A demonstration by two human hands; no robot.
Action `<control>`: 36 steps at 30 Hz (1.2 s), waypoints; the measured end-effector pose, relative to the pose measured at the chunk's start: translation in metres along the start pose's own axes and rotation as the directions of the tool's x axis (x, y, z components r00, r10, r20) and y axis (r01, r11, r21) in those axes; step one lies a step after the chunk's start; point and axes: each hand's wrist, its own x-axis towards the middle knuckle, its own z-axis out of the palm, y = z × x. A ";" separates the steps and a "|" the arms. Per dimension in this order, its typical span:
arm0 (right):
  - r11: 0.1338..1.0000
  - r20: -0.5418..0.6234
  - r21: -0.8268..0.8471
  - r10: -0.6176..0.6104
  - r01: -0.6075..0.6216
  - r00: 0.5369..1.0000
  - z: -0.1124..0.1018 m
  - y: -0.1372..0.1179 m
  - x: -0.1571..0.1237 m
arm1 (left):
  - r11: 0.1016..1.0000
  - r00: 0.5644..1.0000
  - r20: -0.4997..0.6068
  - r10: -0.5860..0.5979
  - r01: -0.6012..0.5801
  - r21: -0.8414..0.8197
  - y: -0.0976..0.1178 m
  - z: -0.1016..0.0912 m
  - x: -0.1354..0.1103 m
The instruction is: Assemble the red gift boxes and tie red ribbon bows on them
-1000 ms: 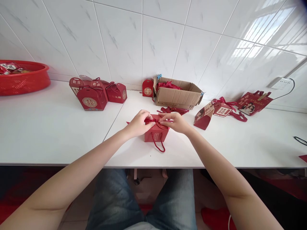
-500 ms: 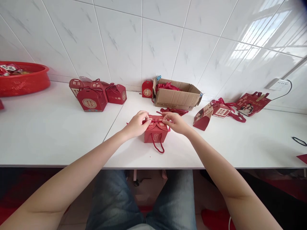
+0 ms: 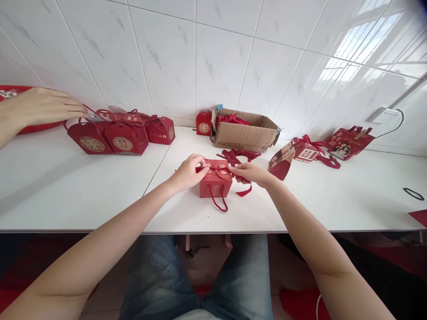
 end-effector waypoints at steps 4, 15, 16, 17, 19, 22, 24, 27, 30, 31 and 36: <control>0.942 0.158 0.322 -0.152 0.094 0.976 -0.011 0.002 -0.007 | 1.000 1.000 0.004 -0.011 0.011 -0.011 -0.002 0.000 0.000; 0.805 -0.047 0.473 -0.382 0.357 0.923 0.010 -0.017 0.002 | 1.000 0.999 0.030 -0.012 0.011 0.022 -0.002 -0.007 0.008; 0.811 -0.050 0.458 -0.385 0.363 0.922 0.013 -0.020 0.002 | 1.000 1.000 0.006 -0.006 0.006 0.005 0.001 -0.009 0.010; 0.818 -0.049 0.441 -0.390 0.370 0.920 0.015 -0.023 0.002 | 1.000 1.000 -0.025 -0.004 0.003 -0.020 0.004 -0.010 0.013; 0.829 -0.043 0.406 -0.402 0.384 0.914 0.019 -0.028 0.002 | 0.997 0.998 -0.057 -0.012 0.008 -0.083 0.013 -0.011 0.018; 0.839 -0.079 0.365 -0.405 0.404 0.911 0.022 -0.030 0.001 | 0.988 1.000 -0.021 -0.011 0.008 -0.154 0.027 -0.009 0.025; 0.849 -0.152 0.326 -0.388 0.416 0.909 0.023 -0.030 0.001 | 0.986 0.999 -0.051 0.010 -0.018 -0.166 0.033 -0.007 0.029; 0.887 -0.198 0.229 -0.362 0.402 0.911 0.024 -0.029 0.000 | 0.985 0.992 -0.119 0.052 -0.071 -0.156 0.039 -0.005 0.032; 0.918 -0.186 0.128 -0.350 0.376 0.918 0.025 -0.029 0.000 | 0.985 0.992 -0.102 0.076 -0.090 -0.144 0.040 -0.007 0.032; 0.922 -0.204 0.105 -0.348 0.373 0.915 0.026 -0.028 0.000 | 0.987 0.993 -0.096 0.068 -0.081 -0.139 0.038 -0.009 0.031; 0.908 -0.213 0.177 -0.341 0.380 0.915 0.029 -0.024 0.002 | 0.970 0.972 -0.016 -0.233 0.231 -0.078 0.012 -0.015 0.023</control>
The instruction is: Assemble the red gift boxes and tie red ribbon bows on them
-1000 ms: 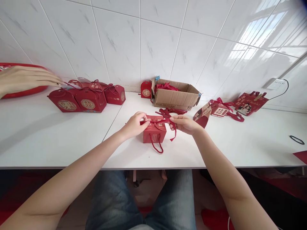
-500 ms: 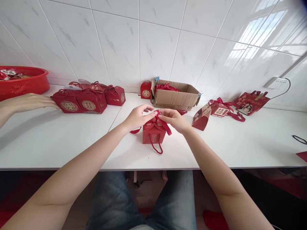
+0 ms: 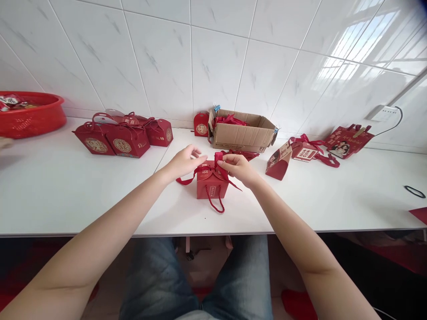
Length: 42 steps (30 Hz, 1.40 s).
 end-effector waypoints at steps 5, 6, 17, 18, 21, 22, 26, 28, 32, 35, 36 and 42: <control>0.992 0.155 0.102 0.054 -0.071 0.986 -0.002 -0.001 0.000 | 0.979 0.961 0.198 -0.194 0.176 0.105 -0.019 -0.002 -0.008; 0.992 0.154 0.092 0.076 -0.091 0.985 -0.001 -0.003 0.001 | 0.978 0.957 0.224 -0.184 0.157 0.136 -0.017 -0.004 -0.009; 0.966 0.044 -0.250 0.082 -0.068 0.996 0.014 -0.020 0.008 | 0.967 0.923 0.339 0.182 -0.230 0.107 0.053 -0.022 0.017; 0.968 0.083 -0.247 0.066 -0.043 0.994 0.014 -0.021 0.006 | 0.967 0.928 0.327 0.178 -0.226 0.116 0.056 -0.018 0.021; 0.978 0.109 -0.205 0.063 -0.040 0.992 0.013 -0.020 0.003 | 0.984 0.945 0.294 0.143 -0.168 0.061 0.058 -0.006 0.031; 0.981 0.089 -0.187 0.063 -0.046 0.994 0.014 -0.019 0.002 | 0.987 0.955 0.257 0.150 -0.162 0.024 0.055 -0.004 0.033; 0.987 0.036 -0.153 0.058 -0.052 0.998 0.018 -0.013 0.004 | 0.978 0.978 -0.109 0.179 -0.189 -0.092 0.036 -0.004 0.024; 0.986 0.032 -0.161 0.048 -0.042 0.998 0.020 -0.011 0.005 | 0.974 0.975 -0.173 0.137 -0.164 -0.153 0.025 -0.006 0.013; 0.977 -0.006 -0.212 0.010 -0.011 1.000 0.023 -0.005 0.005 | 0.975 0.987 0.075 0.139 -0.124 -0.182 0.007 -0.003 -0.007; 0.987 -0.062 -0.161 -0.003 -0.008 0.998 0.025 0.000 0.004 | 0.949 0.984 0.077 0.160 -0.132 -0.287 -0.001 0.003 -0.011; 0.993 -0.091 -0.119 -0.003 -0.008 0.996 0.026 0.002 0.003 | 0.936 0.985 0.058 0.164 -0.137 -0.323 -0.003 0.005 -0.011; 0.997 -0.210 0.011 -0.074 0.078 0.975 0.032 0.011 0.000 | 0.903 0.985 0.042 0.170 -0.138 -0.408 -0.009 0.013 -0.010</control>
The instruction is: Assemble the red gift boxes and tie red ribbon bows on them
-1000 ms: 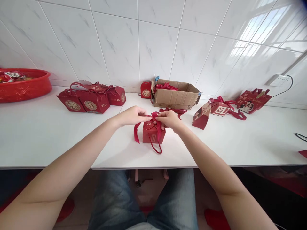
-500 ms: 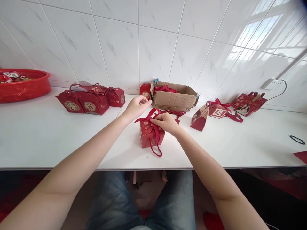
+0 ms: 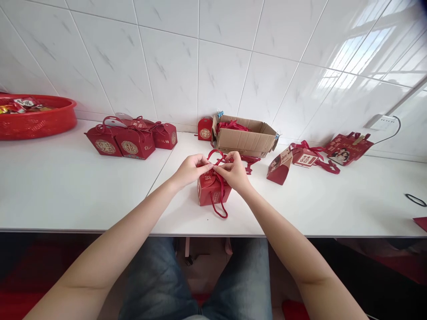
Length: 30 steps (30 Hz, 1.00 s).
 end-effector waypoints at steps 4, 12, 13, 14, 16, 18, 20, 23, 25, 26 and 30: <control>0.994 0.019 -0.069 -0.078 0.079 0.997 0.000 0.000 -0.001 | 1.000 1.000 0.007 -0.003 0.003 -0.004 0.003 0.002 -0.003; 0.966 -0.002 -0.236 -0.104 0.101 0.995 -0.001 -0.007 -0.003 | 0.991 0.996 0.069 0.064 -0.072 0.112 0.008 0.000 -0.007; 0.954 -0.028 -0.280 -0.117 0.104 0.993 -0.001 -0.008 -0.003 | 0.986 0.994 0.062 0.087 -0.095 0.140 0.007 0.000 -0.006; 0.940 -0.053 -0.323 -0.132 0.108 0.990 -0.001 -0.008 -0.003 | 0.980 0.993 0.046 0.104 -0.111 0.166 0.007 0.000 -0.006; 0.915 -0.075 -0.386 -0.157 0.116 0.985 -0.002 -0.009 -0.003 | 0.970 0.993 0.005 0.121 -0.119 0.210 0.006 0.001 -0.005; 0.901 -0.055 -0.413 -0.170 0.132 0.984 -0.003 -0.009 -0.002 | 0.964 0.992 -0.016 0.125 -0.117 0.238 0.006 0.002 -0.004; 0.886 -0.015 -0.435 -0.182 0.158 0.983 -0.006 -0.009 -0.002 | 0.963 0.992 -0.023 0.122 -0.112 0.246 0.006 0.002 -0.003; 0.867 0.039 -0.465 -0.184 0.181 0.982 -0.010 -0.009 -0.004 | 0.969 0.994 -0.027 0.107 -0.098 0.228 0.008 0.002 -0.002; 0.864 0.066 -0.469 -0.173 0.183 0.983 -0.010 -0.010 -0.005 | 0.972 0.995 -0.040 0.093 -0.082 0.220 0.009 0.002 -0.002; 0.863 0.075 -0.470 -0.168 0.183 0.983 -0.010 -0.010 -0.006 | 0.973 0.995 -0.045 0.085 -0.073 0.219 0.010 0.002 -0.002; 0.845 0.094 -0.509 -0.135 0.164 0.986 -0.008 -0.013 -0.005 | 0.972 0.997 -0.019 0.073 -0.067 0.227 0.011 0.002 0.000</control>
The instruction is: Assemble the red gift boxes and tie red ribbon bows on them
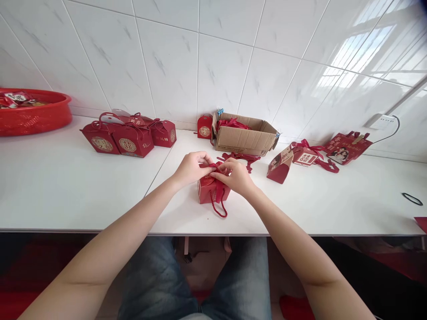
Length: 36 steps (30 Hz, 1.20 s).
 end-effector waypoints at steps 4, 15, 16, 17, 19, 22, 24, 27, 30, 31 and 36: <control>1.000 0.084 0.010 0.026 -0.027 0.996 -0.006 -0.002 0.007 | 0.999 0.996 0.073 0.048 -0.046 -0.023 -0.005 -0.005 0.006; 0.866 0.270 0.414 0.178 -0.281 0.946 -0.010 0.007 0.006 | 0.993 0.962 0.249 0.113 -0.102 -0.057 -0.018 -0.009 0.023; 0.857 0.260 0.430 0.182 -0.282 0.948 -0.010 0.007 0.005 | 0.992 0.961 0.249 0.121 -0.110 -0.058 -0.018 -0.009 0.025; 0.852 0.248 0.441 0.185 -0.281 0.951 -0.010 0.007 0.004 | 0.992 0.959 0.252 0.126 -0.116 -0.056 -0.018 -0.008 0.027; 0.844 0.228 0.454 0.200 -0.285 0.953 -0.009 0.008 0.003 | 0.991 0.956 0.263 0.131 -0.124 -0.041 -0.017 -0.006 0.030; 0.791 0.182 0.519 0.268 -0.324 0.946 -0.005 0.009 0.002 | 0.990 0.963 0.231 0.136 -0.140 0.001 -0.014 -0.001 0.031; 0.734 0.142 0.589 0.317 -0.338 0.938 0.000 0.009 0.000 | 0.989 0.977 0.167 0.136 -0.143 0.036 -0.011 0.001 0.027; 0.686 0.106 0.646 0.353 -0.334 0.930 0.007 0.007 -0.004 | 0.987 0.989 0.064 0.130 -0.136 0.085 -0.009 0.001 0.016; 0.708 0.093 0.617 0.365 -0.342 0.926 0.011 0.004 -0.009 | 0.986 0.987 0.094 0.133 -0.142 0.093 -0.009 -0.002 0.004; 0.720 0.089 0.603 0.367 -0.343 0.926 0.012 0.003 -0.011 | 0.983 0.983 0.125 0.136 -0.149 0.105 -0.010 -0.004 0.002; 0.700 0.083 0.615 0.403 -0.365 0.912 0.010 -0.003 -0.019 | 0.966 0.965 0.201 0.166 -0.200 0.161 -0.013 -0.008 0.003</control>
